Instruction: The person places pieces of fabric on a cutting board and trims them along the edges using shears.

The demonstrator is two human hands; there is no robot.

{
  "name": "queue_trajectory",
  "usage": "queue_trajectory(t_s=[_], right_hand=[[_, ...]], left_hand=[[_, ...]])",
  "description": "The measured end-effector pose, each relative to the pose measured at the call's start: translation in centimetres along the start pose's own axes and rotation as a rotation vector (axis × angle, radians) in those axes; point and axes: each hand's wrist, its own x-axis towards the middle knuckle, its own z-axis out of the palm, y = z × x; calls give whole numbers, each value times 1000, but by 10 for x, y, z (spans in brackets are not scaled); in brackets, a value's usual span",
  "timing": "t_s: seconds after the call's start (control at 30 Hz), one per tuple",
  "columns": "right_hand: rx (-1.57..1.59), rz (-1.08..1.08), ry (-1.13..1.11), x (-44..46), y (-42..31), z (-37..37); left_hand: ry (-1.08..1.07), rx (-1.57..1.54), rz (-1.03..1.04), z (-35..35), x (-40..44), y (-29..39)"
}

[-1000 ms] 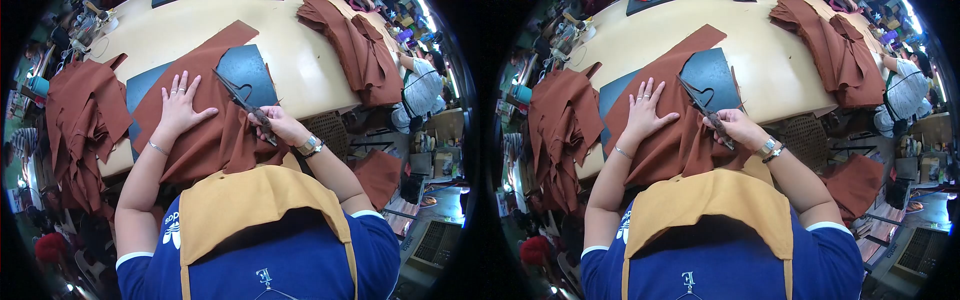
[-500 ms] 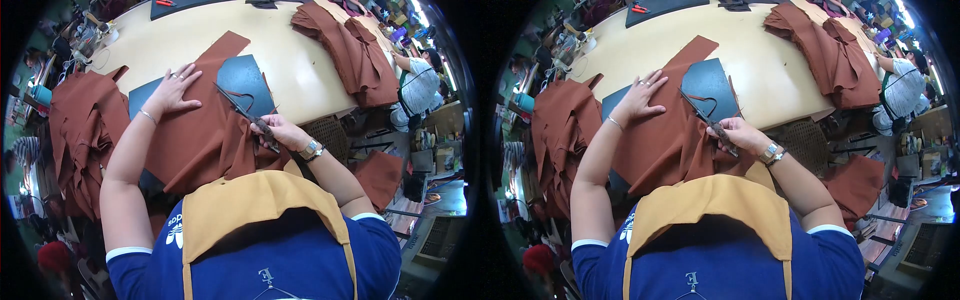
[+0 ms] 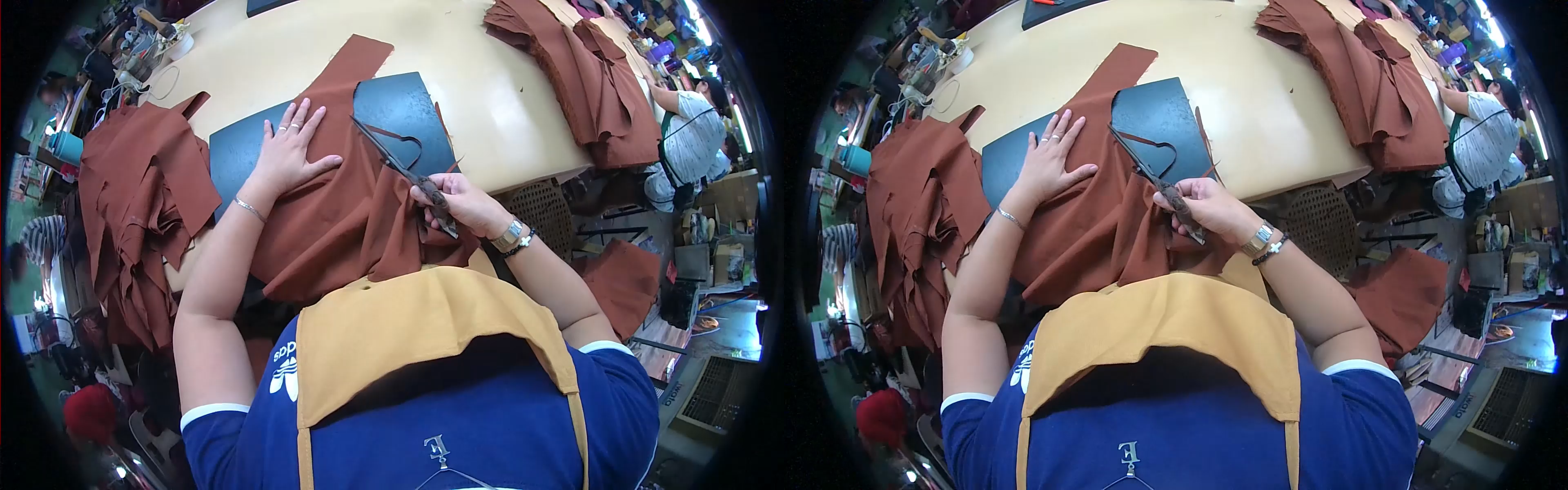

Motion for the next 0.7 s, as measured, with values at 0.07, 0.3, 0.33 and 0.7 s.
queue_trajectory(t_s=[0.07, 0.3, 0.33, 0.7], right_hand=[[2, -3, -13, 2, -4, 1], [-21, -29, -11, -1, 1, -3], [-29, -24, -6, -1, 2, -3], [-8, -11, 9, -1, -3, 0]], left_hand=[[-13, 22, -9, -4, -3, 8], [17, -6, -109, -1, -12, 20], [19, -4, -126, 0, -13, 22], [49, 37, -224, 0, -25, 52]])
